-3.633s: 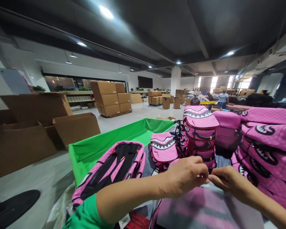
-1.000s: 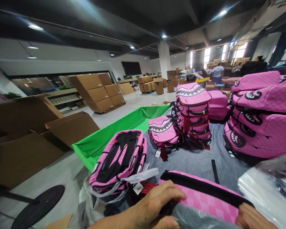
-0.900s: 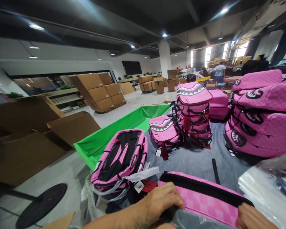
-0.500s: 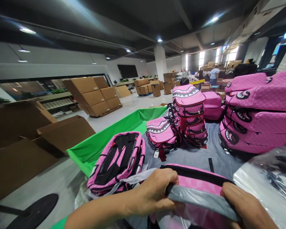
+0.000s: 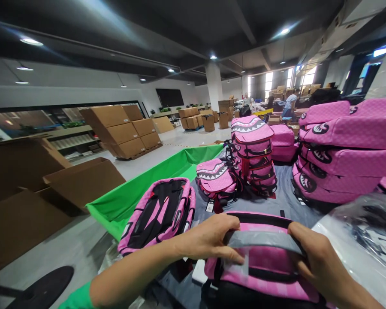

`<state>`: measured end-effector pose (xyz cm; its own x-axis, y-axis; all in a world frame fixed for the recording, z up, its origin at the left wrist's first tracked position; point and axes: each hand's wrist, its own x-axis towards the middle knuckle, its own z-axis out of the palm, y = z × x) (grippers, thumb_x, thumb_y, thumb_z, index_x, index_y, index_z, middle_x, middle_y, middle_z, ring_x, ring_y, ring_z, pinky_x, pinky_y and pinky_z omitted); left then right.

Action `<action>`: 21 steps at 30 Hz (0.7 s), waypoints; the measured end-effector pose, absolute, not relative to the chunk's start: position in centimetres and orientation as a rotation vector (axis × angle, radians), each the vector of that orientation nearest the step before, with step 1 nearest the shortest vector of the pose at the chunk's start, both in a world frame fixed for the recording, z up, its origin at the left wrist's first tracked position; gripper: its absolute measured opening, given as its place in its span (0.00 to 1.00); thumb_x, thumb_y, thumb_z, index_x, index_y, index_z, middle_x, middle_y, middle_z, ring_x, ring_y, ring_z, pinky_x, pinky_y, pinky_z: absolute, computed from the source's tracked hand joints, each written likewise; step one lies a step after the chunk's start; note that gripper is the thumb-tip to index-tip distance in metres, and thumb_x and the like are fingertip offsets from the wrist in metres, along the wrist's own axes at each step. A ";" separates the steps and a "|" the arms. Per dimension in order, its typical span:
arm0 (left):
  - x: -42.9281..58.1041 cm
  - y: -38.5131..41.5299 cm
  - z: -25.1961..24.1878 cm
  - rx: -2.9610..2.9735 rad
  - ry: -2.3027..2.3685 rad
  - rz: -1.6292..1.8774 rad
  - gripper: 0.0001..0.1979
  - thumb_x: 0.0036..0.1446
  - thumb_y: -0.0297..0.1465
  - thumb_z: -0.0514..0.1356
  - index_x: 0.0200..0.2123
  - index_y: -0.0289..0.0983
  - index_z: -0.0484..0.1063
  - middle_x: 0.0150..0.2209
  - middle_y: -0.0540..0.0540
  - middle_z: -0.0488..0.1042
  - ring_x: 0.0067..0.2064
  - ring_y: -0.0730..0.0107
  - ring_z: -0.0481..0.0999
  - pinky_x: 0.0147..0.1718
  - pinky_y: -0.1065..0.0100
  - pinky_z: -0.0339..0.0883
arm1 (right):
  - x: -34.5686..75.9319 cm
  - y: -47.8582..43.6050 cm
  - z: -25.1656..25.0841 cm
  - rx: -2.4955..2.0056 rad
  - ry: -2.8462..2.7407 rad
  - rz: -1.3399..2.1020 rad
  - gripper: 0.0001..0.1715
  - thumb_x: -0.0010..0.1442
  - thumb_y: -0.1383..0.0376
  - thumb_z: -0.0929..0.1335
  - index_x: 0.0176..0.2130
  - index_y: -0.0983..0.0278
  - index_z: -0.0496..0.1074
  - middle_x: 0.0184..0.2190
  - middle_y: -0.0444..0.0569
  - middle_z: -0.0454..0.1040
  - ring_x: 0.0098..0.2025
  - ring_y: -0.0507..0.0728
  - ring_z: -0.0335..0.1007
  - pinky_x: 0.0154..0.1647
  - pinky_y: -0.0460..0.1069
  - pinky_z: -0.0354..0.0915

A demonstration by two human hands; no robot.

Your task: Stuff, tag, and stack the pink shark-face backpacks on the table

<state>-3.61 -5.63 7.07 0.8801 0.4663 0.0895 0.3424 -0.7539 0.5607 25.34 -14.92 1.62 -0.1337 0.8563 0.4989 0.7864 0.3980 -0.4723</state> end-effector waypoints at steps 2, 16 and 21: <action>-3.3 -6.0 5.6 2.606 0.721 0.429 0.15 0.52 0.31 0.70 0.33 0.39 0.63 0.31 0.54 0.67 0.32 0.71 0.65 0.31 0.69 0.56 | 25.4 -15.4 1.1 -1.390 -1.973 0.123 0.14 0.61 0.52 0.67 0.30 0.57 0.71 0.26 0.47 0.76 0.25 0.57 0.72 0.25 0.49 0.70; -3.6 -7.4 5.9 2.926 0.728 0.411 0.10 0.57 0.35 0.64 0.36 0.39 0.65 0.34 0.49 0.73 0.35 0.65 0.71 0.37 0.64 0.63 | 23.4 -16.2 2.5 -1.416 -1.956 -0.096 0.04 0.56 0.67 0.66 0.33 0.56 0.68 0.25 0.43 0.74 0.23 0.55 0.72 0.22 0.47 0.67; -2.1 -7.8 2.8 3.005 1.038 1.162 0.09 0.44 0.22 0.58 0.28 0.40 0.62 0.26 0.49 0.69 0.29 0.64 0.69 0.34 0.62 0.65 | 22.6 -17.4 1.6 -1.378 -1.947 -0.133 0.14 0.55 0.68 0.66 0.43 0.56 0.69 0.30 0.41 0.76 0.28 0.54 0.75 0.27 0.44 0.69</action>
<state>-2.05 -7.78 2.83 0.5823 0.4536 0.6746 0.6191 -0.7853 -0.0064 22.58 -17.37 1.61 -0.1544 0.7754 0.6123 0.8513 0.4189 -0.3159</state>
